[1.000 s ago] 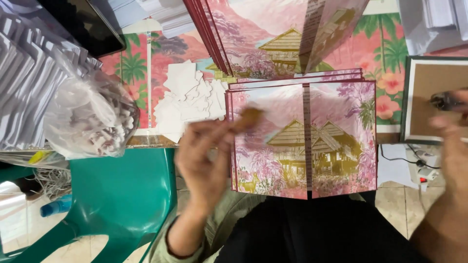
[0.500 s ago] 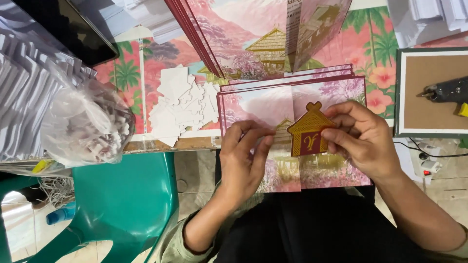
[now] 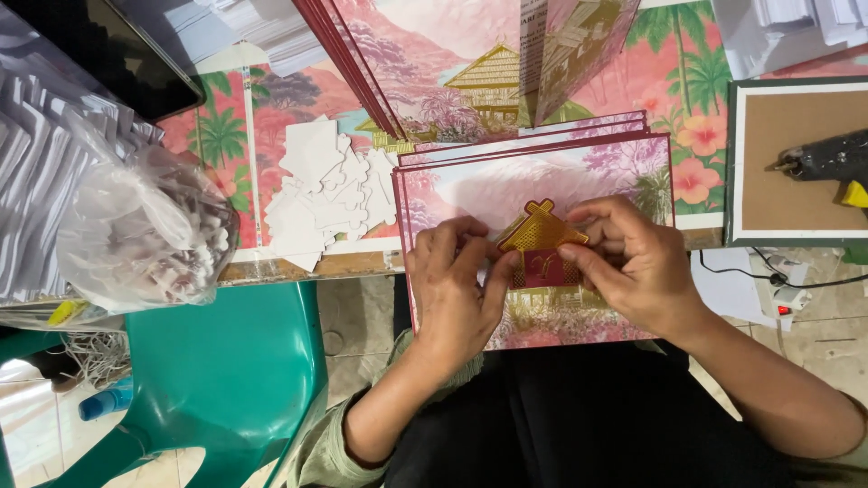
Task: Assembling decorative cards by applying hot glue and attaching gold house-shaped cutouts.
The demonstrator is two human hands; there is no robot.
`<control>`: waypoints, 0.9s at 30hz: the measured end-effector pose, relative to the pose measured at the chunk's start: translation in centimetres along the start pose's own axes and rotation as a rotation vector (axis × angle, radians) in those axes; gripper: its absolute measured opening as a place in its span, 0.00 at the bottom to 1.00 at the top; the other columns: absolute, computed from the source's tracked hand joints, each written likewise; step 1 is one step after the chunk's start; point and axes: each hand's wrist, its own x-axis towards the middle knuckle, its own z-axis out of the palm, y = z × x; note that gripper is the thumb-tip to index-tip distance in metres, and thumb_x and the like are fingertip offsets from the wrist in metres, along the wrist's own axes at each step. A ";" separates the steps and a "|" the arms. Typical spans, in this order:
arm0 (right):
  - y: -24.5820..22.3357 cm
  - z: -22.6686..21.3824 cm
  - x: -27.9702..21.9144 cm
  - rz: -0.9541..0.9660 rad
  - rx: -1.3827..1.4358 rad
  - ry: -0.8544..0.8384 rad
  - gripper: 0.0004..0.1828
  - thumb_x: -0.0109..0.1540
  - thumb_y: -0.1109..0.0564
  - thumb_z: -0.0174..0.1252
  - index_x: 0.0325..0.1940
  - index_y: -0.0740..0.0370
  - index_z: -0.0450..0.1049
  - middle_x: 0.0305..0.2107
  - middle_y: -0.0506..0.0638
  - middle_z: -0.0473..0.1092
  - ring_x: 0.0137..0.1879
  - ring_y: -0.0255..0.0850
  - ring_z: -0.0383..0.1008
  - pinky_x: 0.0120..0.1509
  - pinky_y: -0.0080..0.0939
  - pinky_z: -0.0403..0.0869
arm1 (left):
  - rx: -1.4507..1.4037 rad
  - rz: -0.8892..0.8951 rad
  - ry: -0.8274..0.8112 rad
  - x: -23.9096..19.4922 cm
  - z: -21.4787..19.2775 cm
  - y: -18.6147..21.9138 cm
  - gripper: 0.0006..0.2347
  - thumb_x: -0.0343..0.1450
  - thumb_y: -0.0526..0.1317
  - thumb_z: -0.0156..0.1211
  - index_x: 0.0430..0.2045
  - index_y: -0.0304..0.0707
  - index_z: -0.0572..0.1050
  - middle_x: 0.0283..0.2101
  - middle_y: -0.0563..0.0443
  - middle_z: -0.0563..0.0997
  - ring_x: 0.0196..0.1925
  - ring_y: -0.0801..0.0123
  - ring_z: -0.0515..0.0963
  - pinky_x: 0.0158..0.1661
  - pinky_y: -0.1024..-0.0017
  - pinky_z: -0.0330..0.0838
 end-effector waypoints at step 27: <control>7.5 -5.8 18.1 -0.256 -0.435 0.359 0.39 0.50 0.51 0.80 0.51 0.66 0.61 0.44 0.58 0.67 0.48 0.48 0.64 0.47 0.43 0.63 | 0.273 0.017 -0.091 -0.1 0.2 0.6 0.10 0.65 0.46 0.60 0.39 0.57 0.75 0.43 0.54 0.69 0.39 0.58 0.68 0.33 0.62 0.60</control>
